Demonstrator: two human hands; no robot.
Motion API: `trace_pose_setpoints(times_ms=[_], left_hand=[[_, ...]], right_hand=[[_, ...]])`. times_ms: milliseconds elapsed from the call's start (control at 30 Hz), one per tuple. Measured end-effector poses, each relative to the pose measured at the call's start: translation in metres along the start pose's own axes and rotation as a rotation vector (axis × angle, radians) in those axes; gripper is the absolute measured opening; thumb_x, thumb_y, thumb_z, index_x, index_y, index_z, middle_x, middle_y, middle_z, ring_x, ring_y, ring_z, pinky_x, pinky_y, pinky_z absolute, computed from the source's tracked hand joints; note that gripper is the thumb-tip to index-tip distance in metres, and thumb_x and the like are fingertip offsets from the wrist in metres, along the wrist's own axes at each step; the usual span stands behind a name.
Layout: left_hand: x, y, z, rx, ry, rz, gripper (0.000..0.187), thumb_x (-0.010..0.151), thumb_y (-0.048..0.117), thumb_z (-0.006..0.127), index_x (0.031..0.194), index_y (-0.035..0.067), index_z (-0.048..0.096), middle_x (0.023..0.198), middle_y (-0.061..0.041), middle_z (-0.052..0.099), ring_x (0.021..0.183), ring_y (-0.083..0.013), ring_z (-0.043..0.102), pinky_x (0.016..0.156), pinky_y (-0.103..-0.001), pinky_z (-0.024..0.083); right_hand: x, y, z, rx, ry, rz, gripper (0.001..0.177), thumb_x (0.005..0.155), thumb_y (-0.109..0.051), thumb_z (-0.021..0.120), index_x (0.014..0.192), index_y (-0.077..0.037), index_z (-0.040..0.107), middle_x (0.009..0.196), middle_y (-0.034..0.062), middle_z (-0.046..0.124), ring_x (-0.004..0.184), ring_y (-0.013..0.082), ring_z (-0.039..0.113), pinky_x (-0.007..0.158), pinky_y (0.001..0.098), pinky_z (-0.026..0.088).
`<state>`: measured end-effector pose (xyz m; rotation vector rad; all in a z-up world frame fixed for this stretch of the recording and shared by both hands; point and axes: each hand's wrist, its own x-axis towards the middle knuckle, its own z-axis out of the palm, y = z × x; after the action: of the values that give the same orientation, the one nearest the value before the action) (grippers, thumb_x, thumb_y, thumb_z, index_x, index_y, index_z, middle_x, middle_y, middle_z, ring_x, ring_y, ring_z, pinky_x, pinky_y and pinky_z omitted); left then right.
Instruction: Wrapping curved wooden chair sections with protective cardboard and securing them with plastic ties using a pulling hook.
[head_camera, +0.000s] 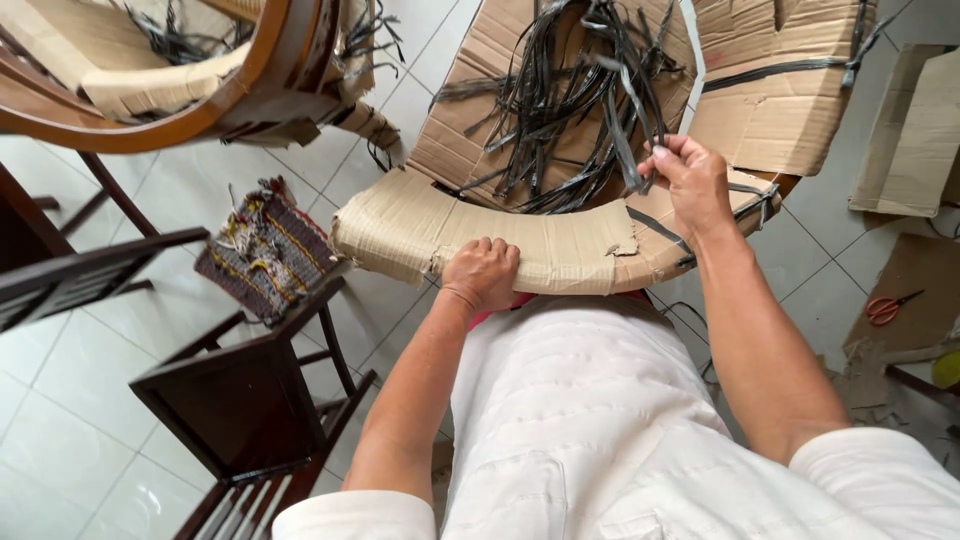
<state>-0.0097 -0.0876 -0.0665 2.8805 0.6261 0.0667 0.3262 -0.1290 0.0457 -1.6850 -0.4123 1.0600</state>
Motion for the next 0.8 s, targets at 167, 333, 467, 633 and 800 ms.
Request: trace_pose_setpoints(times_ms=[167,333,467,633,800], left_hand=[[0.01,-0.001,-0.026,-0.063,-0.081,-0.008,0.063,0.061,0.067,0.068,0.094,0.014,0.061,0.08,-0.008,0.063,0.077,-0.0314,0.07,0.078,-0.042,0.054],[0.016,-0.006,-0.098,-0.207,-0.328,0.005,0.092,0.072,0.065,0.073,0.142,0.013,0.044,0.104,-0.012,0.069,0.099,-0.0355,0.073,0.09,-0.045,0.055],[0.018,-0.008,-0.116,-0.419,-0.27,-0.032,0.102,0.085,0.078,0.051,0.161,0.016,0.022,0.117,-0.016,0.069,0.107,-0.0365,0.072,0.092,-0.046,0.058],[0.013,-0.012,-0.102,-0.51,-0.148,-0.079,0.099,0.089,0.069,0.05,0.168,0.026,0.007,0.122,-0.011,0.065,0.105,-0.0369,0.072,0.087,-0.048,0.062],[0.01,-0.012,-0.092,-0.482,-0.009,-0.052,0.094,0.089,0.055,0.057,0.167,0.034,0.009,0.126,-0.004,0.062,0.103,-0.0322,0.073,0.085,-0.043,0.064]], right_hand=[[-0.022,0.024,0.015,0.07,0.035,0.021,0.021,0.104,-0.011,0.065,0.123,-0.002,0.067,0.088,0.0056,0.07,0.083,0.0129,0.075,0.082,0.029,0.067],[-0.042,0.03,0.045,0.154,0.009,0.067,0.022,0.104,-0.015,0.068,0.122,-0.004,0.067,0.088,0.0038,0.07,0.086,0.014,0.077,0.084,0.0307,0.067],[-0.058,0.025,0.069,0.204,-0.029,0.091,0.02,0.102,-0.014,0.069,0.118,-0.003,0.068,0.085,0.0037,0.071,0.081,0.0127,0.077,0.081,0.0268,0.067],[-0.073,0.034,0.086,0.176,-0.07,0.083,0.021,0.102,-0.014,0.069,0.118,-0.001,0.068,0.086,0.005,0.071,0.08,0.0128,0.076,0.08,0.0284,0.067],[-0.094,0.022,0.097,0.024,-0.213,0.114,0.022,0.098,-0.011,0.07,0.118,0.0,0.069,0.085,0.0058,0.072,0.079,0.0112,0.073,0.078,0.0256,0.063]])
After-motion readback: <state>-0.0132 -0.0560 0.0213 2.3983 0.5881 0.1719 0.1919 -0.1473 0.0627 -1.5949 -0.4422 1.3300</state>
